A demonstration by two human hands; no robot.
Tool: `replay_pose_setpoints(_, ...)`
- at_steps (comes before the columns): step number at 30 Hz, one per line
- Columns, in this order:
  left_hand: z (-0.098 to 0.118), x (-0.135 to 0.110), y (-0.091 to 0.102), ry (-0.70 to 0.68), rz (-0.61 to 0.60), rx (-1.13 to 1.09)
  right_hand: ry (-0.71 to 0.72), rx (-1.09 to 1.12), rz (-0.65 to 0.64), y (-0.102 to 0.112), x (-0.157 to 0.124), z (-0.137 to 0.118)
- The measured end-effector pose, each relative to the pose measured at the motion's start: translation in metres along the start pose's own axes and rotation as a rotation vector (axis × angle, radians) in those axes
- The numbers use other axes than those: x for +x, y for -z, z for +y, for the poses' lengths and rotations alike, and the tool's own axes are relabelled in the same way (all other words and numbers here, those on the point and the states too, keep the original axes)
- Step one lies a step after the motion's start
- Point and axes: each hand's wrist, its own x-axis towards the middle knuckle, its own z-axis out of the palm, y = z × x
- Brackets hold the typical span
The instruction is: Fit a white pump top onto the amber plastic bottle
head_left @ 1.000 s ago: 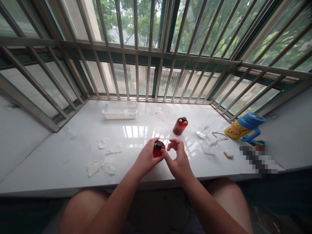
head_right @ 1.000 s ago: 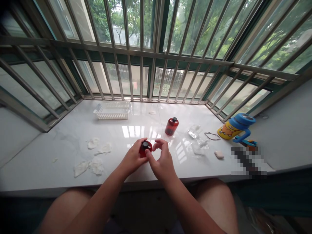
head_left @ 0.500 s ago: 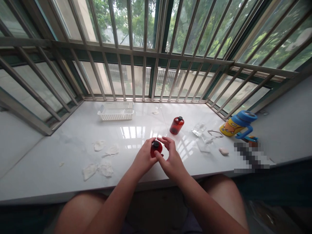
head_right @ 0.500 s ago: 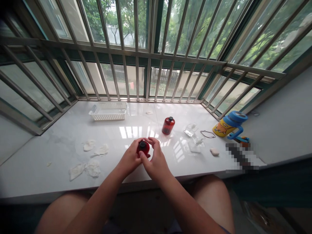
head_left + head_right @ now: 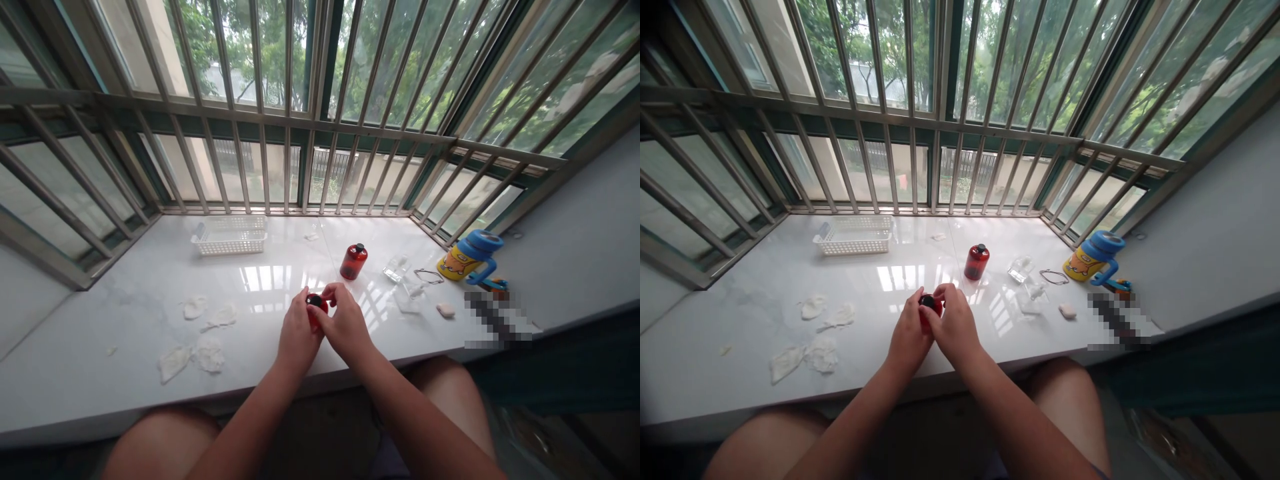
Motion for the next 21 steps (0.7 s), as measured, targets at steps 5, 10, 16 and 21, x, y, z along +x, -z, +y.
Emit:
replay_pose_setpoints(5,0.008,-0.002,0.005,-0.010,-0.206,-0.086,-0.011,-0.051,0.014,0.026,0.003,0.012)
replay_pose_setpoints(10,0.014,-0.002,0.012,-0.085,-0.270,-0.027,-0.096,-0.187,0.084,0.073,0.015,0.045)
replay_pose_setpoints(16,0.009,0.004,0.019,-0.112,-0.270,0.005,-0.129,-0.393,0.171,0.120,0.030,0.097)
replay_pose_setpoints(21,0.005,0.012,0.030,-0.110,-0.208,0.031,-0.028,-0.566,0.206,0.134,0.049,0.109)
